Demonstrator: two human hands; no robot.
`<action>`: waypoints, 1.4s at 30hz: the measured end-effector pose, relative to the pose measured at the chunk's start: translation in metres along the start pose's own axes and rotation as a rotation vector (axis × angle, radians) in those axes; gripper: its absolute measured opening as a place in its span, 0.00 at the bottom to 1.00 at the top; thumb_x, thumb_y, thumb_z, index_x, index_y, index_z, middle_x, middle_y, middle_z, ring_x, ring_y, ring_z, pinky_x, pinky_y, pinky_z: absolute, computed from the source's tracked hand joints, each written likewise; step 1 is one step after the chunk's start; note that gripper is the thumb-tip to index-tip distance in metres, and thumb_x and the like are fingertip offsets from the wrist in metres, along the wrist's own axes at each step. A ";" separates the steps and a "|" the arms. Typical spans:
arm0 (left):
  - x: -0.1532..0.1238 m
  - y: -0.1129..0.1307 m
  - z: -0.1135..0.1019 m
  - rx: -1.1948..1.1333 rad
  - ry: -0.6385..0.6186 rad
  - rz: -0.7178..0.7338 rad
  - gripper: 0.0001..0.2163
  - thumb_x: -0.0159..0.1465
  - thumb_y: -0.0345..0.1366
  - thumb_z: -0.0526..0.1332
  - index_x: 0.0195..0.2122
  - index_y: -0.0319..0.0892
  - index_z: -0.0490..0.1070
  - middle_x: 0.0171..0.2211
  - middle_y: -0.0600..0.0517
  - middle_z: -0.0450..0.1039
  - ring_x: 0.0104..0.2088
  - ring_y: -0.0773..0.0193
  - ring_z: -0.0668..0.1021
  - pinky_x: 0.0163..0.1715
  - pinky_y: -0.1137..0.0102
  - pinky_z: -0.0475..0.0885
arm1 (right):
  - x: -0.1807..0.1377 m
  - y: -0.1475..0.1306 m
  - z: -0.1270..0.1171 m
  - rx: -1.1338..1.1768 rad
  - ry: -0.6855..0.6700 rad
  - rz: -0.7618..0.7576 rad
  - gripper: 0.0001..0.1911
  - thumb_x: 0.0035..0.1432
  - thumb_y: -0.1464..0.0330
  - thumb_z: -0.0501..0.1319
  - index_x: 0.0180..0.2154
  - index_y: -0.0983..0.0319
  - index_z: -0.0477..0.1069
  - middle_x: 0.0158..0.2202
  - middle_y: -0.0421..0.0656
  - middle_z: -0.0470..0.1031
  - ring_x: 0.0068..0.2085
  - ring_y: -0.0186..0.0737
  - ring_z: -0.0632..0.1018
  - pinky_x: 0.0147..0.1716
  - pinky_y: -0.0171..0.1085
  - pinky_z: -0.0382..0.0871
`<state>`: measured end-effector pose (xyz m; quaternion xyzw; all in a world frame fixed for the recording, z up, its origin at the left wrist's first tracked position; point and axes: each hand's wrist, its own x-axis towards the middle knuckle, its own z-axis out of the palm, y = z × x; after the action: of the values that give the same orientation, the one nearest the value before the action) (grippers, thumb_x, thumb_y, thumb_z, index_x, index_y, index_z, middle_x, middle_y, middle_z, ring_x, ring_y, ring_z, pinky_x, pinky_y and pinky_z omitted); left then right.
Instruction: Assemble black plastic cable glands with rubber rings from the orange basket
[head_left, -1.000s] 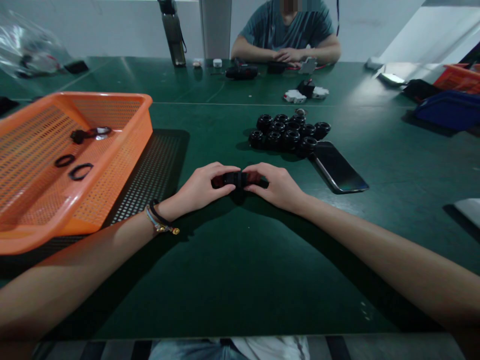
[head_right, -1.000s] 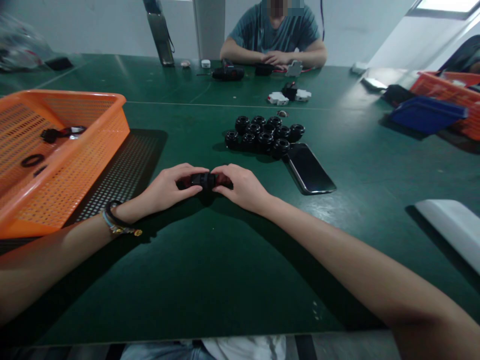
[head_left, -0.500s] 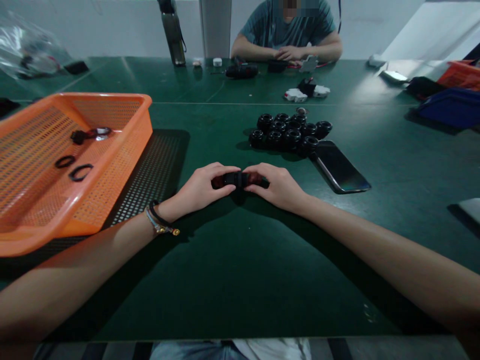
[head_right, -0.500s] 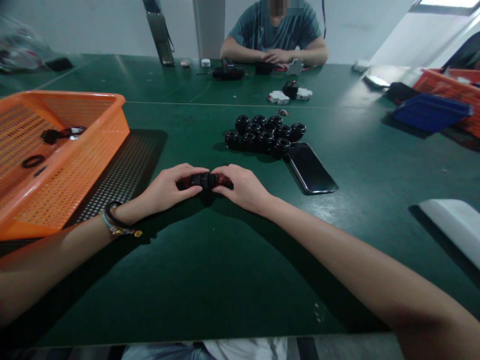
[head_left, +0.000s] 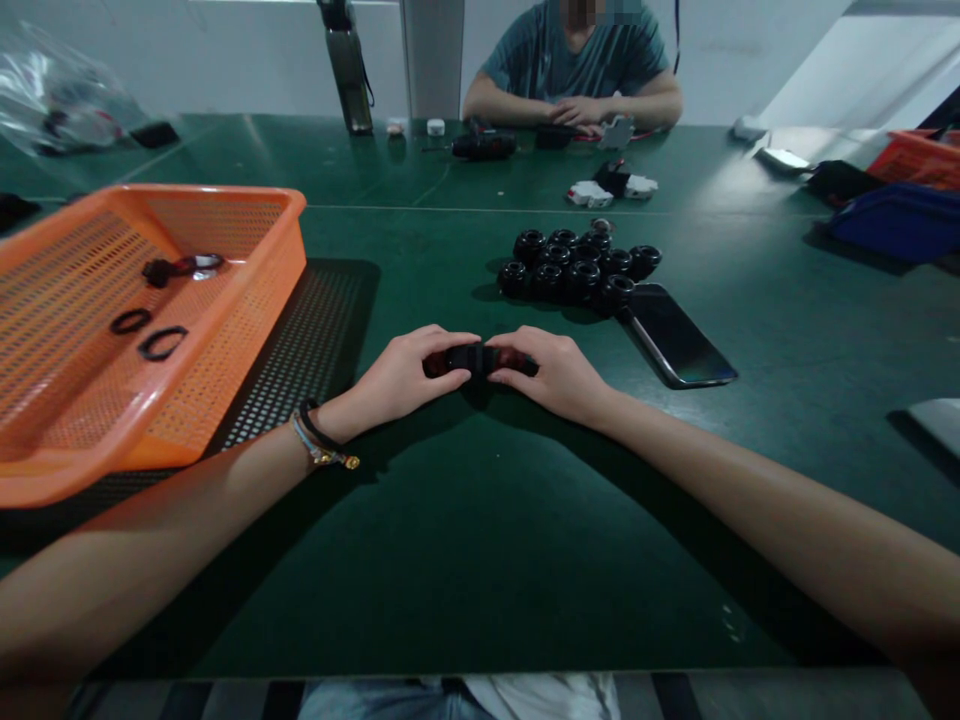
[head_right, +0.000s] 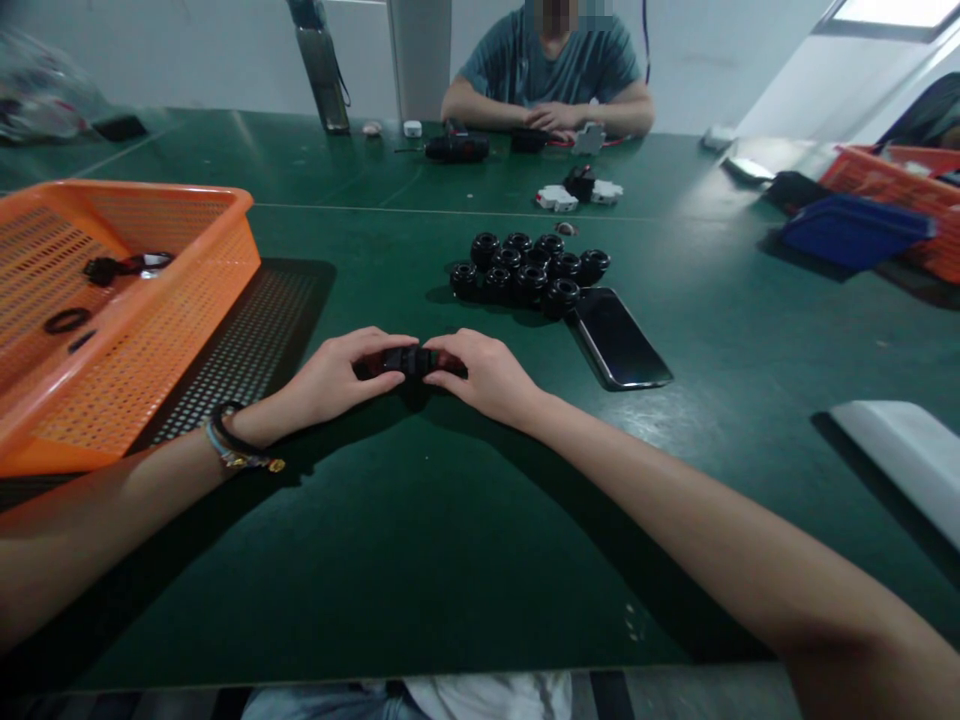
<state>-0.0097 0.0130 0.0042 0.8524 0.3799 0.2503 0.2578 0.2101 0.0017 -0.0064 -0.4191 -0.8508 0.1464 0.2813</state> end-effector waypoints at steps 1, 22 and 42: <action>0.000 0.000 0.000 0.002 -0.002 -0.001 0.18 0.61 0.37 0.61 0.52 0.42 0.72 0.42 0.49 0.74 0.35 0.64 0.74 0.38 0.69 0.71 | 0.000 0.000 0.000 0.000 -0.001 0.000 0.12 0.55 0.70 0.64 0.43 0.61 0.75 0.36 0.43 0.79 0.35 0.41 0.77 0.36 0.40 0.70; 0.000 0.000 0.000 0.008 0.006 0.011 0.18 0.61 0.37 0.61 0.52 0.42 0.72 0.41 0.50 0.74 0.34 0.66 0.74 0.37 0.70 0.70 | 0.001 0.001 0.000 -0.021 -0.017 -0.021 0.11 0.57 0.68 0.63 0.43 0.62 0.75 0.34 0.44 0.79 0.34 0.40 0.76 0.35 0.39 0.68; 0.000 -0.001 0.001 0.019 0.010 0.017 0.17 0.61 0.36 0.61 0.52 0.43 0.73 0.41 0.50 0.74 0.35 0.65 0.74 0.39 0.69 0.70 | -0.001 0.001 0.003 0.048 0.025 -0.003 0.13 0.52 0.71 0.65 0.42 0.61 0.71 0.35 0.43 0.77 0.35 0.40 0.77 0.36 0.41 0.72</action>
<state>-0.0093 0.0135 0.0027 0.8567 0.3761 0.2532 0.2458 0.2096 0.0019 -0.0095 -0.4126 -0.8442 0.1609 0.3020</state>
